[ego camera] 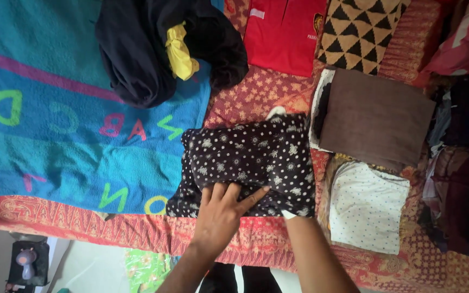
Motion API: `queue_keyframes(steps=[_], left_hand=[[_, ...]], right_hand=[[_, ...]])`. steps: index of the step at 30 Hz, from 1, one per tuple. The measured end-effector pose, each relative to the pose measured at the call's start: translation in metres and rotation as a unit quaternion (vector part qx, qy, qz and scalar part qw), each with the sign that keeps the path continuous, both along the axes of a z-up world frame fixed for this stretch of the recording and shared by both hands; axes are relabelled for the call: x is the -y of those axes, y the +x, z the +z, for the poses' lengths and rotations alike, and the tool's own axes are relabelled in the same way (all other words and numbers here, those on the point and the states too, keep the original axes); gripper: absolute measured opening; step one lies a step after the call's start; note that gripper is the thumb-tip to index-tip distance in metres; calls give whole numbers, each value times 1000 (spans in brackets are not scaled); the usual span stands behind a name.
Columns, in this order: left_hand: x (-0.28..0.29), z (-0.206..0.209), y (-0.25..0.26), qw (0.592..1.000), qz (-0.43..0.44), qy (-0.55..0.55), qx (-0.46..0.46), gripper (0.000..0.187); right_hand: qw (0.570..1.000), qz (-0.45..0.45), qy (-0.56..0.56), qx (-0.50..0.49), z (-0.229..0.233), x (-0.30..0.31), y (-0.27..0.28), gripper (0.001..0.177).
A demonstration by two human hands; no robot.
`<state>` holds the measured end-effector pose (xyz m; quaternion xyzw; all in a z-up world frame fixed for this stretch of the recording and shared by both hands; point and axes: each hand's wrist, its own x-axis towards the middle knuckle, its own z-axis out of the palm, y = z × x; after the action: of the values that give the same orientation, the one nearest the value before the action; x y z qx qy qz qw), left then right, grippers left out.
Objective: The person retrieves items of clothing from a glass cabinet and folds them on a bed, including a yellow garment, a black garment, an orange cloth, a white patterned item, and a black patterned item.
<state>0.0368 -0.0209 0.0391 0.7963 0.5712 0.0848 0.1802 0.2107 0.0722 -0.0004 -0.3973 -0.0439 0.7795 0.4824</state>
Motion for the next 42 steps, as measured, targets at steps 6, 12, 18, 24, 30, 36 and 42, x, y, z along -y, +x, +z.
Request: queue_keyframes(steps=[6,12,18,24,30,36,42], left_hand=[[29,-101,3,998,-61,-2,-10,74],[63,-132,8,988,-10,-136,70,51],[32,-92,1,941,71,-320,-90,62],[53,-103,-20,955,128,-231,-138,59],[71,-124,-29,966,150,-200,-68,26],[73,-110,-23,965,209,-158,-12,23],[54,-91,-2,942,302,-149,15,23]], right_hand=[[966,33,-96,239,-22,27,41,94],[869,200,-219,396,-65,58,68,118],[845,233,-186,444,-65,60,63,128],[866,257,-52,427,-44,61,58,108],[719,373,28,585,-48,76,74,109],[743,377,-83,547,-41,88,101,79],[714,388,-70,578,-43,102,115,73]])
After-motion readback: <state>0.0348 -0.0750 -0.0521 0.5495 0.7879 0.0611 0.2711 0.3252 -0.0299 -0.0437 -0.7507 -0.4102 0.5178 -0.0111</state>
